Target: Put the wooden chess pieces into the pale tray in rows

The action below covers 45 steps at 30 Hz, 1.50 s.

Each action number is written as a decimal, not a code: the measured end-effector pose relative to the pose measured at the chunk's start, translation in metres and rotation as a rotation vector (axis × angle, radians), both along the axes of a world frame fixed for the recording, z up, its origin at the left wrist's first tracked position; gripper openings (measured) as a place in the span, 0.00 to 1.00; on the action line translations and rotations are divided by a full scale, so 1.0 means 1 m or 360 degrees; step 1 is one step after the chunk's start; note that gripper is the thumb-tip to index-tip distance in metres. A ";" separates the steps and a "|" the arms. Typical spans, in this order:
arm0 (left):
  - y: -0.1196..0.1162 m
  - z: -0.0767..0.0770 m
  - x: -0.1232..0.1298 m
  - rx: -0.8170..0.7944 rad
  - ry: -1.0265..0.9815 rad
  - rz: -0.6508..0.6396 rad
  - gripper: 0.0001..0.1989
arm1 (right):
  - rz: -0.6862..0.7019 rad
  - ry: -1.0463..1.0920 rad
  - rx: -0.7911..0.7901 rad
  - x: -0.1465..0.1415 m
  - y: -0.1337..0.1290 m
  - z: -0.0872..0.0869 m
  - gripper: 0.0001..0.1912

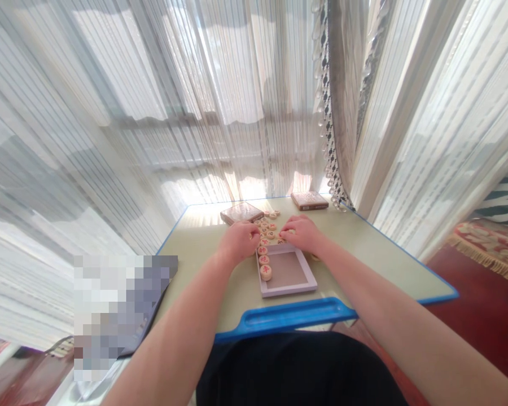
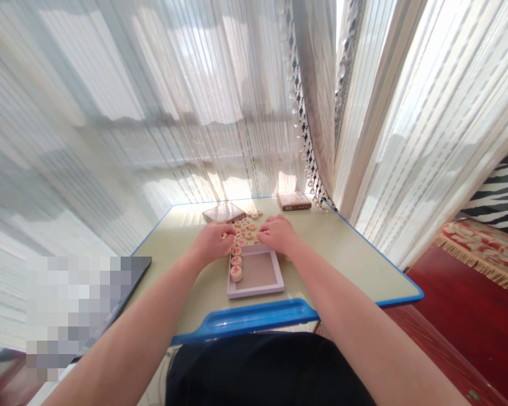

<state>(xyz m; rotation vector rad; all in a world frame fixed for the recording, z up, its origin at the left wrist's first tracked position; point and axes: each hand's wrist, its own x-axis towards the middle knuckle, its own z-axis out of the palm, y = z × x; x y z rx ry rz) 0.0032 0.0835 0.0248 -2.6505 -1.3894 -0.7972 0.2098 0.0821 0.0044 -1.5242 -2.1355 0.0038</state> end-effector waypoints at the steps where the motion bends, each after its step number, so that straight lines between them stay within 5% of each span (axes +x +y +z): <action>1: 0.000 0.000 0.000 -0.0020 -0.0010 -0.0007 0.13 | -0.0028 0.0009 0.0002 0.001 0.001 0.000 0.13; 16: 0.011 -0.008 -0.008 -0.0119 0.0001 0.0042 0.24 | -0.0133 0.0042 -0.0202 0.010 0.006 0.000 0.17; 26: 0.004 0.001 -0.006 -0.0007 -0.0041 -0.0001 0.17 | -0.0229 0.0307 -0.0189 0.009 -0.001 0.005 0.16; 31: 0.000 0.004 -0.005 0.0063 -0.0128 -0.0067 0.14 | 0.0012 0.0658 -0.0191 0.010 -0.010 0.012 0.16; 40: -0.003 0.005 -0.004 0.0082 -0.0087 -0.0075 0.13 | 0.0479 0.0317 -0.0547 0.001 -0.044 0.033 0.11; 45: -0.007 0.006 -0.002 0.0068 -0.0052 -0.0123 0.13 | 0.0598 0.0116 -0.0528 -0.005 -0.053 0.035 0.08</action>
